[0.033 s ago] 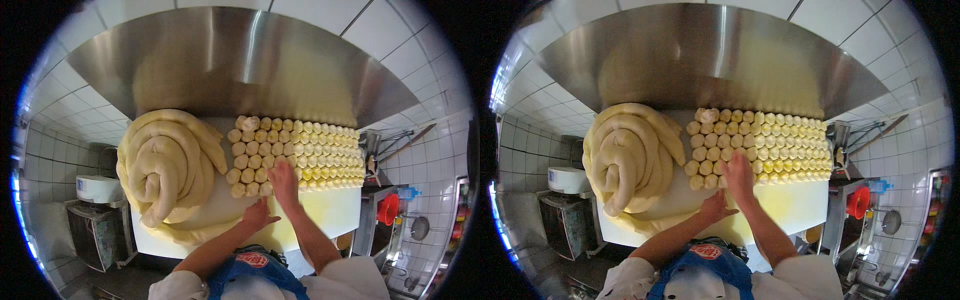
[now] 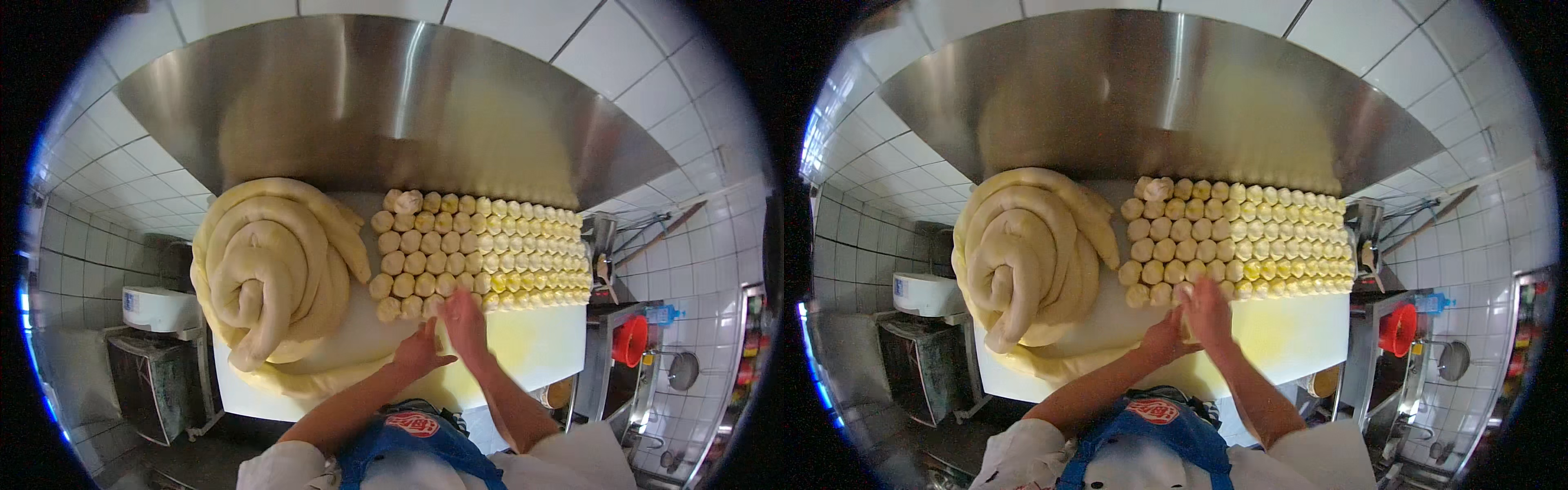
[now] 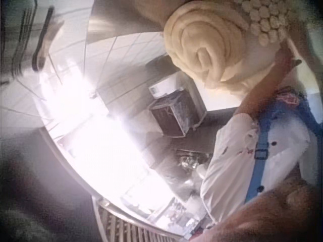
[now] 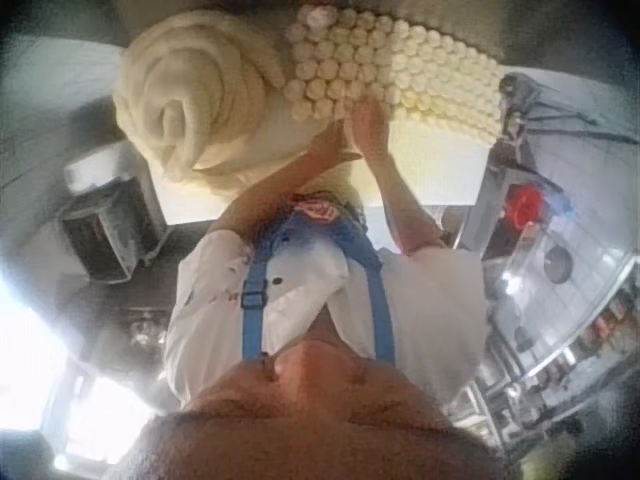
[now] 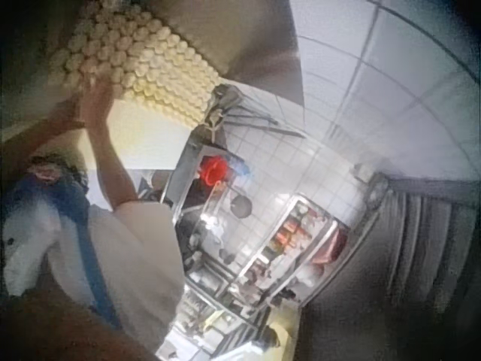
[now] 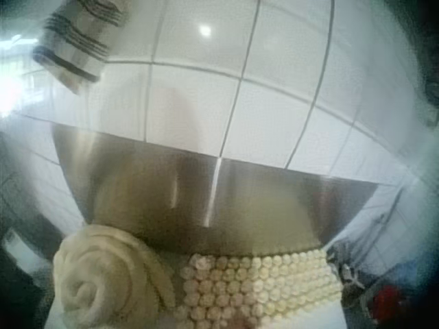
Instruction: The person repeatedly pinches off small pieces of dough from a long rope, rolls them into uniform balls, and arranges them in neat rows on a white countertop. The person also applies a yellow liquid to the tops of the dough balls using a small bowl.
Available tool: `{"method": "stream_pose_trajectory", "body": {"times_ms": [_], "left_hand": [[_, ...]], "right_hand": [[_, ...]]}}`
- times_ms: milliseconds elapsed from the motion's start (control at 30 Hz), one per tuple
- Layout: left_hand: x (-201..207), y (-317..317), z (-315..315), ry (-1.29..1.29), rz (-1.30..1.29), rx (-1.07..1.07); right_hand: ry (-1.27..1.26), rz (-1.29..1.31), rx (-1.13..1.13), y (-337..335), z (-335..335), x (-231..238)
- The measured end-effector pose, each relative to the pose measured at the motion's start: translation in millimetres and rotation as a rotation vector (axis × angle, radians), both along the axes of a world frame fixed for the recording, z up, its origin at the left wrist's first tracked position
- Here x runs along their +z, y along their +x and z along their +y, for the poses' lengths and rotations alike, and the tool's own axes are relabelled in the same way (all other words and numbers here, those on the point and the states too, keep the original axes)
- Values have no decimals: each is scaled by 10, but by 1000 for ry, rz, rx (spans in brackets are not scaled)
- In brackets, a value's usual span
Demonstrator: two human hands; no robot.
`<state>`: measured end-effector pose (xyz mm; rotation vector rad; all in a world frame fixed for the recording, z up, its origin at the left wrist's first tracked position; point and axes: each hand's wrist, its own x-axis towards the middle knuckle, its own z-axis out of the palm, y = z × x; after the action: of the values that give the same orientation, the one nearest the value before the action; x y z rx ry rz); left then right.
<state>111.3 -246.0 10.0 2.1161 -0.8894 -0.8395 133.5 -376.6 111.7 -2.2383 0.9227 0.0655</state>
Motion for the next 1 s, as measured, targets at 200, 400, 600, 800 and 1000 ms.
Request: {"method": "stream_pose_trajectory", "body": {"times_ms": [200, 400, 600, 800, 1000], "left_hand": [[88, -94, 547, -263, -233, -80], [365, -153, 361, -190, -107, -30], [-66, -84, 169, -28, -264, -123], [-543, 205, 11, 28, -74, 11], [-91, 266, 48, 259, 21, -47]], "right_hand": [[111, -113, -194, -1205, 584, -709], [-113, -89, -167, -1098, 639, -591], [-30, -45, -223, -881, 698, -163], [330, -415, -147, 190, 437, 207], [389, -616, -362, 1332, -856, -819]]}}
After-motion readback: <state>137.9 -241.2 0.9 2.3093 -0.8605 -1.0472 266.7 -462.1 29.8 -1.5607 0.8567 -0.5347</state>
